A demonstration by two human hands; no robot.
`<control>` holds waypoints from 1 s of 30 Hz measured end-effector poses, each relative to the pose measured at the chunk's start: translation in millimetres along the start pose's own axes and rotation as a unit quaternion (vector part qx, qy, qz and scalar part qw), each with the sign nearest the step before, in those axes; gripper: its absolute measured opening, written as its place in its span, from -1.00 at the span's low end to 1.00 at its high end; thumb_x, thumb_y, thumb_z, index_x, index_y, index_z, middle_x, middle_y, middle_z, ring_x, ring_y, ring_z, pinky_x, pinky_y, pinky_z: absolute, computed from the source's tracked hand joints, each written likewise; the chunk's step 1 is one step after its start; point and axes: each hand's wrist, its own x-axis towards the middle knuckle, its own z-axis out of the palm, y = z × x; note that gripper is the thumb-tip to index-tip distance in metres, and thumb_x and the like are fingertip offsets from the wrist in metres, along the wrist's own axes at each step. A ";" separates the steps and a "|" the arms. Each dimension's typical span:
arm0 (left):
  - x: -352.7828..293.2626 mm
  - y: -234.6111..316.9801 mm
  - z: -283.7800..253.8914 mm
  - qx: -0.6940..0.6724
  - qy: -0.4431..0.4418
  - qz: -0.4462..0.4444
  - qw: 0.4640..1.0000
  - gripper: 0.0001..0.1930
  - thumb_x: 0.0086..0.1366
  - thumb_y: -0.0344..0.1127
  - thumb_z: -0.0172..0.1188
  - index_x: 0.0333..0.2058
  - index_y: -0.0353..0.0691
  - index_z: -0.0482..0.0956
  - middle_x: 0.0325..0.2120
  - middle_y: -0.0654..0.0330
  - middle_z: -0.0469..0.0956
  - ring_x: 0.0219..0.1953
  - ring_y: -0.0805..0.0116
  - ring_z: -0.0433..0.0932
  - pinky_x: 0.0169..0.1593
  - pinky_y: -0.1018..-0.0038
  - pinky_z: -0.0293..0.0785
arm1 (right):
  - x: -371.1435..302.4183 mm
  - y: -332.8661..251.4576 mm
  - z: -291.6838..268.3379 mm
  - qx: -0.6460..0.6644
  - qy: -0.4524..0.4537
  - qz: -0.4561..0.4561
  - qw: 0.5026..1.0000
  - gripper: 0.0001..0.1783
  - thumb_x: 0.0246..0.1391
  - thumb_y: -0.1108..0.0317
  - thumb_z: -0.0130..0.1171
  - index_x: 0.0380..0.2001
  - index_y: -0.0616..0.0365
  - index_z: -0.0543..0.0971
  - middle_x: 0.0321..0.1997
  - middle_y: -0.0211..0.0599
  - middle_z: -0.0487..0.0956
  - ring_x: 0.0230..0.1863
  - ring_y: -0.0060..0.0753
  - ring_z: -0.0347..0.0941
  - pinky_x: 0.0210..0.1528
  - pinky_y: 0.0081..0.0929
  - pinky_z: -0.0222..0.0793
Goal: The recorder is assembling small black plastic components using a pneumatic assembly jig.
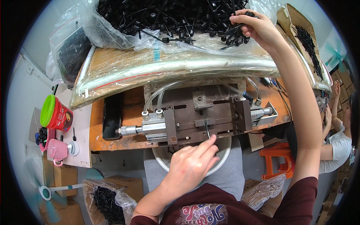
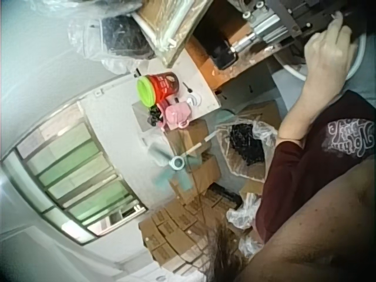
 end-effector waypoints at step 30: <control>-9.7 -10.4 12.7 0.064 0.079 -0.042 0.994 -0.69 -0.04 -0.47 0.44 -0.23 -0.28 0.70 -0.02 0.06 0.64 -0.22 0.23 0.65 -0.11 0.40 0.58 | -263.8 -4.8 113.2 0.289 0.138 0.187 0.929 -0.77 0.13 0.52 0.28 -0.14 0.23 0.52 -0.30 -0.21 0.63 -0.55 -0.75 0.38 -0.63 -0.78 0.23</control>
